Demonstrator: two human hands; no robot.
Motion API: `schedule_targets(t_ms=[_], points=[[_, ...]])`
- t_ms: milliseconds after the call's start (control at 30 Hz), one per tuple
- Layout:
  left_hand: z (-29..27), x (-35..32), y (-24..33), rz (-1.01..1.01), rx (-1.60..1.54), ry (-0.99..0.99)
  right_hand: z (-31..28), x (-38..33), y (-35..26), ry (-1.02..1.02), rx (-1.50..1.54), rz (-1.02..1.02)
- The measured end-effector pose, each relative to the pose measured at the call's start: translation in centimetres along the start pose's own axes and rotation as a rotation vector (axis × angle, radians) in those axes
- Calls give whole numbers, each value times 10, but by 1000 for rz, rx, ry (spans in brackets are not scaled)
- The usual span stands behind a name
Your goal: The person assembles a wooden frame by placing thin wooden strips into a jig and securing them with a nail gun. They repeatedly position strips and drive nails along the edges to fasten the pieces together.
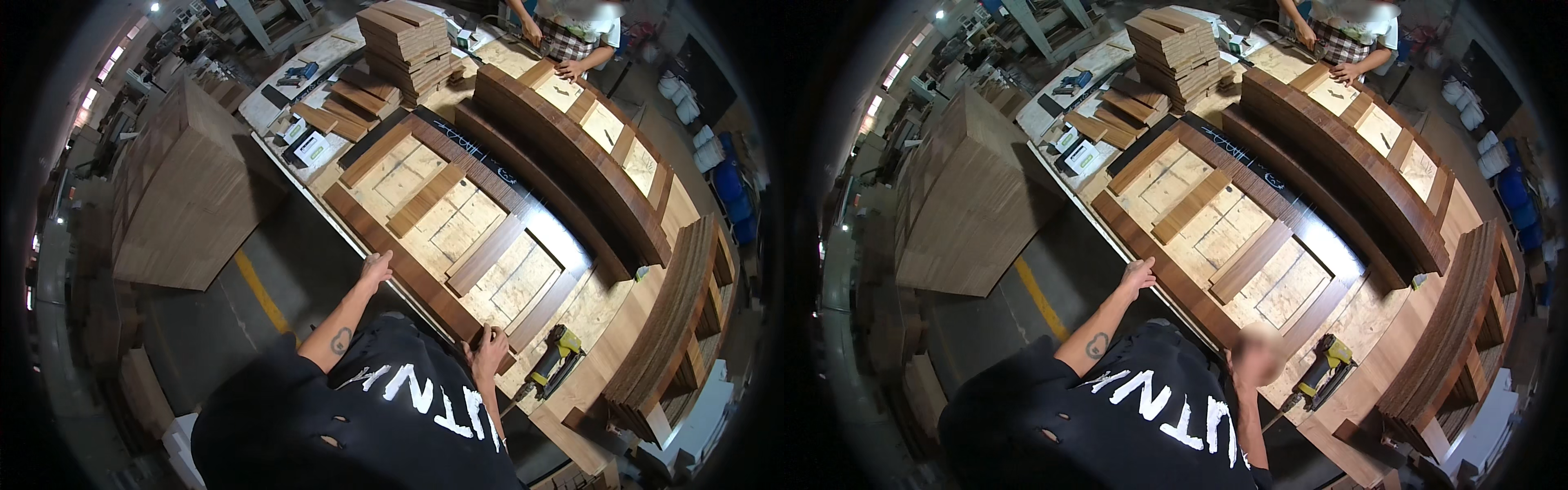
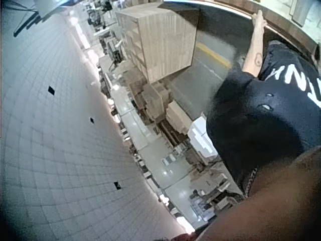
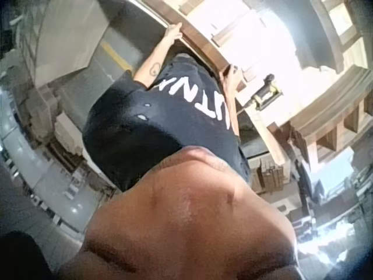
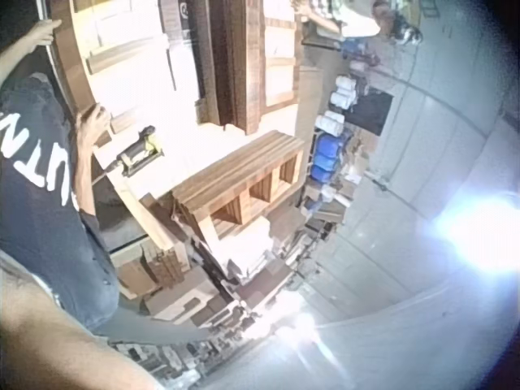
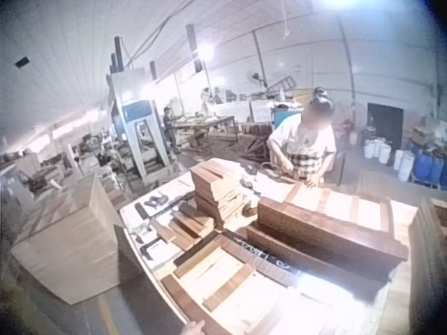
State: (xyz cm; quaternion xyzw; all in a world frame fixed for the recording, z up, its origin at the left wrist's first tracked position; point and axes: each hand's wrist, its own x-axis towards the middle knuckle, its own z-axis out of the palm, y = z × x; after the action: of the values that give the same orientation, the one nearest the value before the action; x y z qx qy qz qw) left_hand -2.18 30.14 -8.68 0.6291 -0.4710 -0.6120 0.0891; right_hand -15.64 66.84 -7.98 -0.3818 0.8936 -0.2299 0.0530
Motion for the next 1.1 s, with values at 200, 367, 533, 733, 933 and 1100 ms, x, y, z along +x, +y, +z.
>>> schedule_targets(t_ms=[200, 367, 533, 733, 933, 1100], points=[[-17, 13, 4, 9, -169, -68, 11, -26, -19, 43, -166, 364], [-18, 24, 8, 36, -199, -133, 6, -42, -23, 151, -180, 640], [-33, 54, 7, 16, -64, -291, 12, -55, -4, 387, 40, 762], [-48, 36, 32, -12, 29, -454, 28, -58, 29, 484, 181, 930], [-46, 50, 28, 50, 108, -484, 40, -52, 41, 600, 404, 1096], [-36, 46, 42, 179, 476, -462, 29, -38, 42, 581, 480, 1102]])
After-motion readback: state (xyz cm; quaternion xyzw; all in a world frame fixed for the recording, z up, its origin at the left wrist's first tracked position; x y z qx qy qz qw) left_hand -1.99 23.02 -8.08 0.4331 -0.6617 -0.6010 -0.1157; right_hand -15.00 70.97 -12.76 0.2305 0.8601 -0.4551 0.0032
